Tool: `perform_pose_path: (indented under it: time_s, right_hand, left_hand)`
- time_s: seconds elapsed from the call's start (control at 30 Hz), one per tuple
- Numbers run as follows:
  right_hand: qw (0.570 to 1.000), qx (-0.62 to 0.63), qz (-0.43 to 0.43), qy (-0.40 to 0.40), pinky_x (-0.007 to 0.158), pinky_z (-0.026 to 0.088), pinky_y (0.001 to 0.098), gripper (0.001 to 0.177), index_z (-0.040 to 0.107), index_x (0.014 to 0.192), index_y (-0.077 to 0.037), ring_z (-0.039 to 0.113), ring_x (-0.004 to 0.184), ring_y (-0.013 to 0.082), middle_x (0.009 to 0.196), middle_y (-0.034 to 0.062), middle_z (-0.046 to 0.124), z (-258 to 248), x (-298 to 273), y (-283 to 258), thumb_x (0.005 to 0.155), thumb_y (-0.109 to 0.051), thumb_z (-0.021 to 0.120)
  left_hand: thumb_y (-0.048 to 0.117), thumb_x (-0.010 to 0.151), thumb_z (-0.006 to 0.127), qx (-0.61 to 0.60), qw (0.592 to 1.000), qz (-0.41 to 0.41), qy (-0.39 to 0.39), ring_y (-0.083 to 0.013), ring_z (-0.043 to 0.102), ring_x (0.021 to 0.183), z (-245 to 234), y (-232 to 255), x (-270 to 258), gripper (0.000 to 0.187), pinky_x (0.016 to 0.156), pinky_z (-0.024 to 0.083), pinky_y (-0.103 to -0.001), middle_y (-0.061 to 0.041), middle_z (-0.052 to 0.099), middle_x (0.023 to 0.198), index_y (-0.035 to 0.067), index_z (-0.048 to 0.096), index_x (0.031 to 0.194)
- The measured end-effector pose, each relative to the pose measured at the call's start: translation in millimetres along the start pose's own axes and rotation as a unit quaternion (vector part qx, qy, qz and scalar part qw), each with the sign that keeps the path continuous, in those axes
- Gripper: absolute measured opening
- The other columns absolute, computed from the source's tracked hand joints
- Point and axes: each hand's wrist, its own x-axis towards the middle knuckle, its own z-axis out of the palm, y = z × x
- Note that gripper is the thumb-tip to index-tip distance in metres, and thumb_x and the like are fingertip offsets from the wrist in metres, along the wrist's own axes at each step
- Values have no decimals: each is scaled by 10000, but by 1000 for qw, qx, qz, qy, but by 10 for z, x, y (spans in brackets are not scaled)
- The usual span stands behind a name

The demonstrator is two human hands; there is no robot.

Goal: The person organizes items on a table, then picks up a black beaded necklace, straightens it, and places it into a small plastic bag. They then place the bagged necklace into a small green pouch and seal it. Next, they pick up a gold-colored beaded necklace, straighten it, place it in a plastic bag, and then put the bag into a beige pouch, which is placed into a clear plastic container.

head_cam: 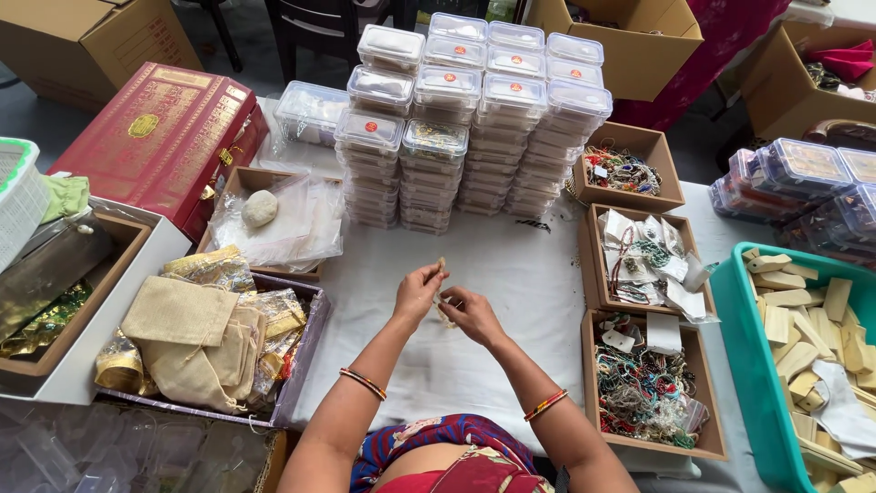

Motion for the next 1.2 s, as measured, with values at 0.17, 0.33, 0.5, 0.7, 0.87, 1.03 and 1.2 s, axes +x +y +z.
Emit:
perform_pose_path:
  time_s: [0.17,0.33,0.5,0.7,0.87,1.03,1.2]
  right_hand:
    - [962,-223,-159,19,712,563,317,242,781,1077,-80,674,753,181,914,67,687,-146,18,-48,845,-49,718]
    - [987,-31,-153,47,721,585,281,121,703,987,-45,688,824,105,988,27,678,-219,188,211,892,-86,765]
    - [972,212,-99,19,815,567,299,194,598,939,-44,660,902,82,1113,-21,669,-178,144,329,900,-109,776]
    - [917,397,2,-40,901,595,382,288,559,1037,-100,716,941,156,980,35,668,57,-34,202,1036,-371,657]
    - [895,440,54,-38,808,597,379,313,612,1235,-81,708,850,187,962,65,662,128,-1,427,994,-260,701]
    - [967,255,14,-7,802,605,331,243,686,1130,-10,712,872,165,1009,124,725,61,29,343,900,-56,750]
    - [973,119,-194,32,865,587,295,114,726,965,26,680,972,134,1099,90,694,-141,87,194,856,56,742]
  left_hand:
    - [393,1001,561,445,894,41,39,-199,667,905,-8,72,-115,344,826,489,-396,-47,782,896,149,786,1089]
    - [442,1006,516,329,938,-96,-45,-140,635,803,18,289,-203,444,759,483,-346,-8,754,828,91,781,938]
    - [424,1013,552,146,972,-159,-88,-95,607,750,-28,-28,22,394,764,457,-294,28,694,764,98,752,919]
    - [450,1018,592,36,977,-188,-94,-100,591,711,101,284,-165,371,838,481,-303,32,666,736,121,736,924]
    - [364,964,631,125,991,-56,1,-112,680,923,165,405,-233,294,980,454,-360,15,757,947,152,729,1144]
    - [197,800,673,448,877,144,97,-242,630,1037,29,87,-163,356,1005,331,-530,-32,769,1065,133,723,1147]
    - [233,764,741,524,847,83,33,-261,594,1078,80,463,-380,325,996,338,-515,-45,753,1000,136,753,1074]
